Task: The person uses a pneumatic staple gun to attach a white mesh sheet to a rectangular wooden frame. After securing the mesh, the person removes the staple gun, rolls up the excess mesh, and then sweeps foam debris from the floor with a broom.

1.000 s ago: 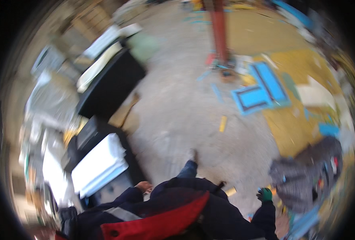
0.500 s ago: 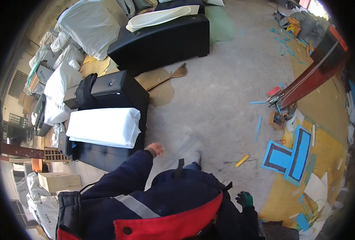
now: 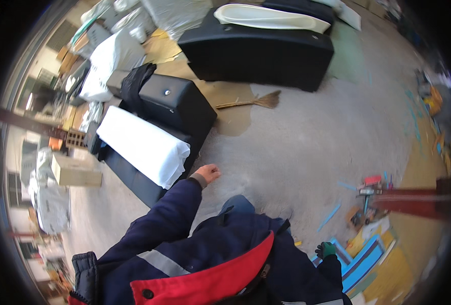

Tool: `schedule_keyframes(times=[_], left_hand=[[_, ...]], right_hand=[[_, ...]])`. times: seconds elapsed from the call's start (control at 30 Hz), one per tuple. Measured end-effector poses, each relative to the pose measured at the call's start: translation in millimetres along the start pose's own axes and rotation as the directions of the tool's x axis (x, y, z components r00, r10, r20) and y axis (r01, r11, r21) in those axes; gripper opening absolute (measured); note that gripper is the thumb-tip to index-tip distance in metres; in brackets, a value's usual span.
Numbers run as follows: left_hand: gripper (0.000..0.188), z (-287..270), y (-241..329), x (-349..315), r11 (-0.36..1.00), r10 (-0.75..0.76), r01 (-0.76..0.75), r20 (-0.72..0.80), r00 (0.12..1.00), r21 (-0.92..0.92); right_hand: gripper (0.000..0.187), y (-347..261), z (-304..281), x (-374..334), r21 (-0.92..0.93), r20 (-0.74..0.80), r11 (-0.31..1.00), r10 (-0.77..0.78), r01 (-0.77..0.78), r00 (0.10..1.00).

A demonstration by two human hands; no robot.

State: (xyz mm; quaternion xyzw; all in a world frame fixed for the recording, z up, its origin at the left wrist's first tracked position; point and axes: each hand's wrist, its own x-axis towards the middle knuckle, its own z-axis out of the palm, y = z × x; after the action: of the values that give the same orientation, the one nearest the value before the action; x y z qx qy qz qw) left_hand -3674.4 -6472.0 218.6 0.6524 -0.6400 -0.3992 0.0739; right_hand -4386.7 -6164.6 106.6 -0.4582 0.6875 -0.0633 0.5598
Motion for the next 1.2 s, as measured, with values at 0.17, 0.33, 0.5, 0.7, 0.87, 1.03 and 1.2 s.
schedule_keyframes(times=[0.17, 0.33, 0.5, 0.7, 0.87, 1.03, 1.2], left_hand=[[0.026, -75.3, -59.3, 28.2, 0.978, -0.19, 0.162, -0.25, 0.949, -0.128], [0.036, -151.2, -152.6, 134.1, 0.944, -0.306, 0.199, -0.477, 0.824, -0.262], [0.052, -245.6, -181.2, 246.1, 0.979, -0.193, 0.187, -0.65, 0.735, -0.079], [0.056, -301.7, -223.6, 362.5, 0.87, 0.022, 0.375, -0.786, 0.618, 0.32], [0.063, -292.1, -249.5, 414.6, 0.738, -0.263, 0.651, -0.814, 0.518, 0.176], [0.065, -289.5, -260.0, 425.8, 0.823, -0.25, 0.55, -0.777, 0.578, 0.144], [0.079, -265.5, -264.2, 451.5, 0.847, -0.469, 0.464, -0.774, 0.425, -0.258]], right_hand=[[0.012, -72.7, -117.4, 157.8, 0.658, 0.033, 0.677, 0.411, -0.329, 0.911], [0.021, -240.8, -145.6, 291.4, 0.537, -0.123, 0.816, 0.325, -0.212, 0.938], [0.027, -455.1, -52.9, 417.2, 0.364, 0.013, 0.925, 0.114, -0.111, 0.993], [0.035, -602.1, 82.1, 585.2, 0.255, 0.257, 0.966, -0.11, 0.043, 0.96], [0.033, -642.4, 179.9, 773.3, -0.081, 0.385, 0.989, -0.081, 0.121, 0.919], [0.056, -639.1, 286.2, 991.2, -0.348, 0.306, 0.932, 0.012, 0.1, 0.952], [0.086, -650.3, 385.5, 1179.6, -0.279, 0.257, 0.886, -0.303, 0.371, 0.918]])
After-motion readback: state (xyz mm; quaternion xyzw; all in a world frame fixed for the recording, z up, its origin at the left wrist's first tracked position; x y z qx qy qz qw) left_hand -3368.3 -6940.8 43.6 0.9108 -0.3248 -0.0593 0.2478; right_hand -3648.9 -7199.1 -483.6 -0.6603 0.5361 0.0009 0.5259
